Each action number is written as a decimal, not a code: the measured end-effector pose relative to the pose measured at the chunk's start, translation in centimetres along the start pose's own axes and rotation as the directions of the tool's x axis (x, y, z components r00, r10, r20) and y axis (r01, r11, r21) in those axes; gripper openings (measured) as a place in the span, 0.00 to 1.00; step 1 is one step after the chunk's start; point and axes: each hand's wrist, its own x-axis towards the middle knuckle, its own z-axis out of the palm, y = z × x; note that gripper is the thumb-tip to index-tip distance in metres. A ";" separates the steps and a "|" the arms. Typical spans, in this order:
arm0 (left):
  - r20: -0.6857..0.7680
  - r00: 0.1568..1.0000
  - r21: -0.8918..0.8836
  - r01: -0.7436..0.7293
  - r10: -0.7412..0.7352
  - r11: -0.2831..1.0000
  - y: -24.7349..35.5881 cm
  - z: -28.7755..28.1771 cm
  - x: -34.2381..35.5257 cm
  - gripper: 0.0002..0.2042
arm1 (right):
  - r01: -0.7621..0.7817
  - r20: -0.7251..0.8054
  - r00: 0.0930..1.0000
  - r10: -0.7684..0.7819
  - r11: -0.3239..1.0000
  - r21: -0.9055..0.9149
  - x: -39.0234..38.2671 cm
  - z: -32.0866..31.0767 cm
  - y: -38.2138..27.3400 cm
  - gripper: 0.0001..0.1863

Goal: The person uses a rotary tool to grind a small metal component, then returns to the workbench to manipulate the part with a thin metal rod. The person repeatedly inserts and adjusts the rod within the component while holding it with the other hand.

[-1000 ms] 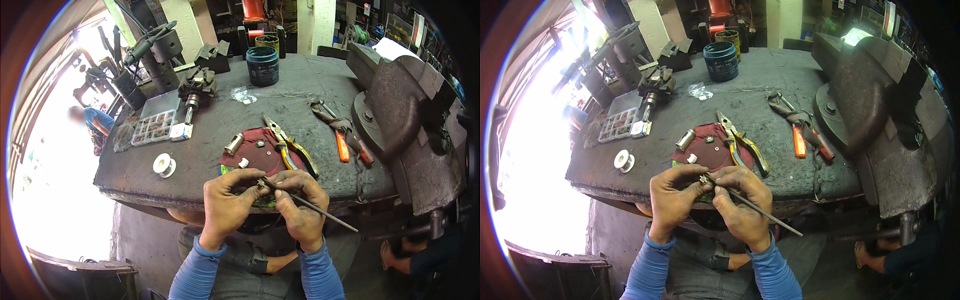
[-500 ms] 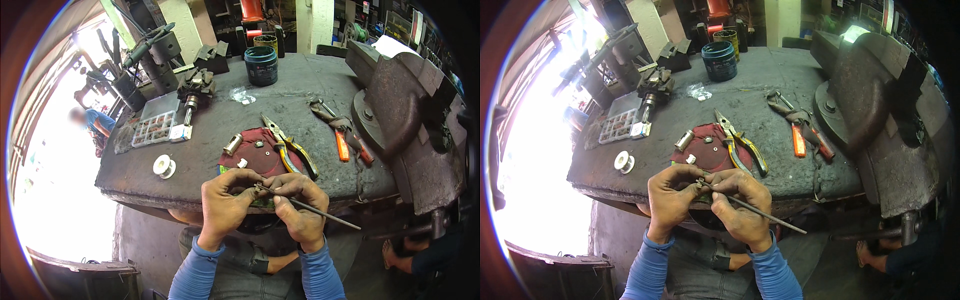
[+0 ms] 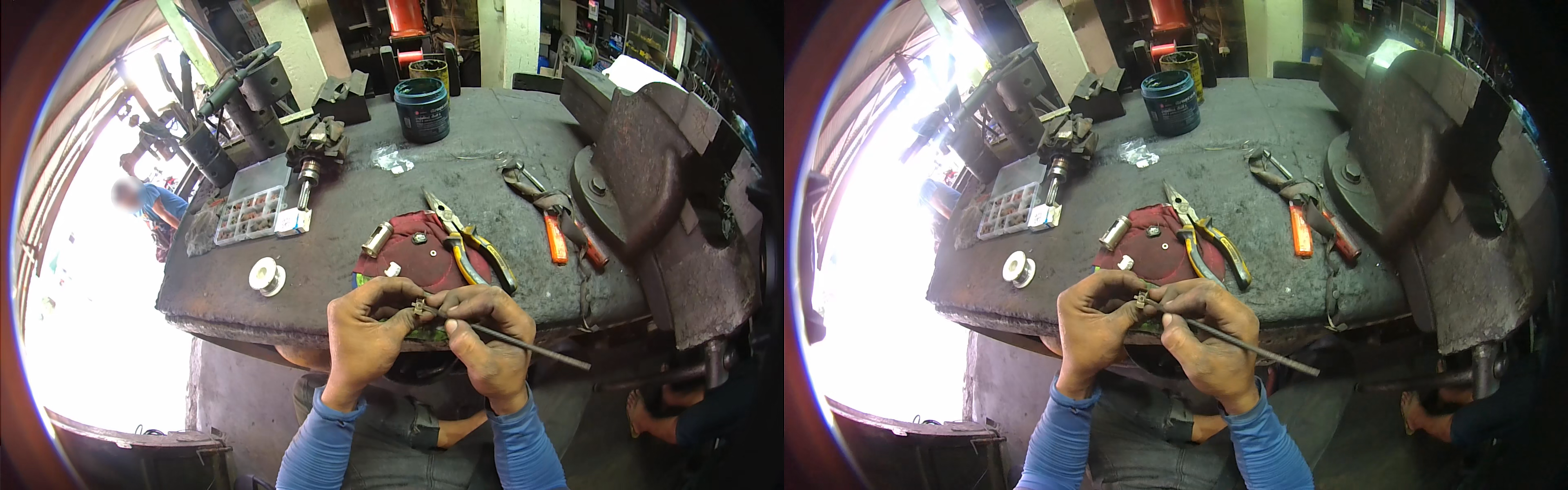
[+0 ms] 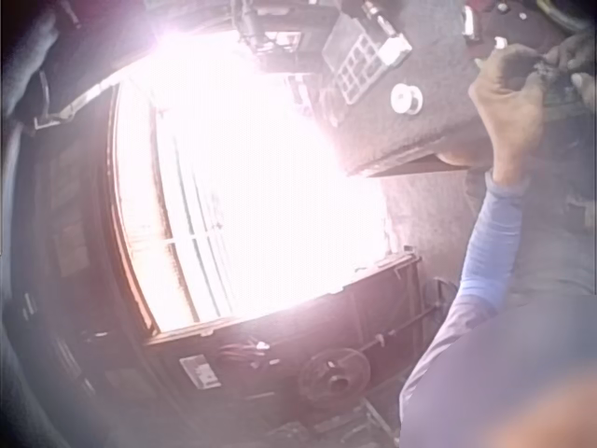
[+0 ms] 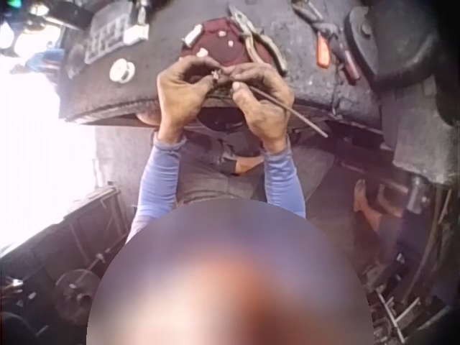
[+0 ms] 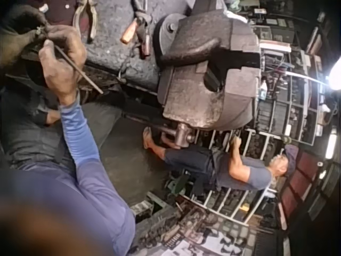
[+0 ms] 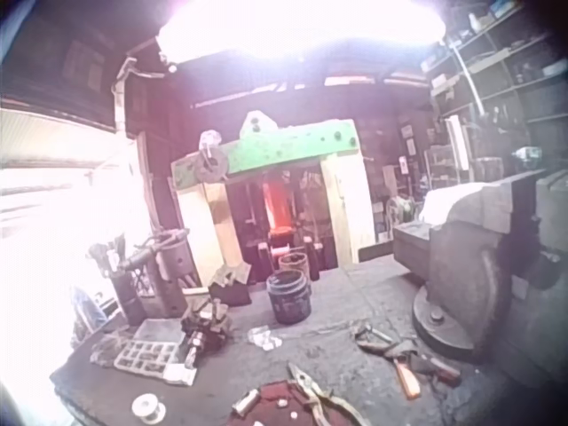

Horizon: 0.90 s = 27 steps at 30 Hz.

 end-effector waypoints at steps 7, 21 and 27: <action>0.004 1.000 -0.019 0.031 -0.031 0.999 -0.1 -0.1 -0.1 0.09 | -0.053 0.005 0.999 0.052 0.998 0.034 -0.1 0.0 -0.3 0.06; 0.004 1.000 -0.029 0.014 -0.014 0.999 -0.1 0.0 -0.2 0.07 | -0.059 0.020 0.998 0.058 0.998 0.036 -0.4 -0.4 0.1 0.06; -0.009 1.000 -0.003 0.016 -0.016 1.000 -0.3 0.0 -0.1 0.07 | -0.083 0.004 0.997 0.083 0.995 0.057 -0.5 -0.4 -0.1 0.05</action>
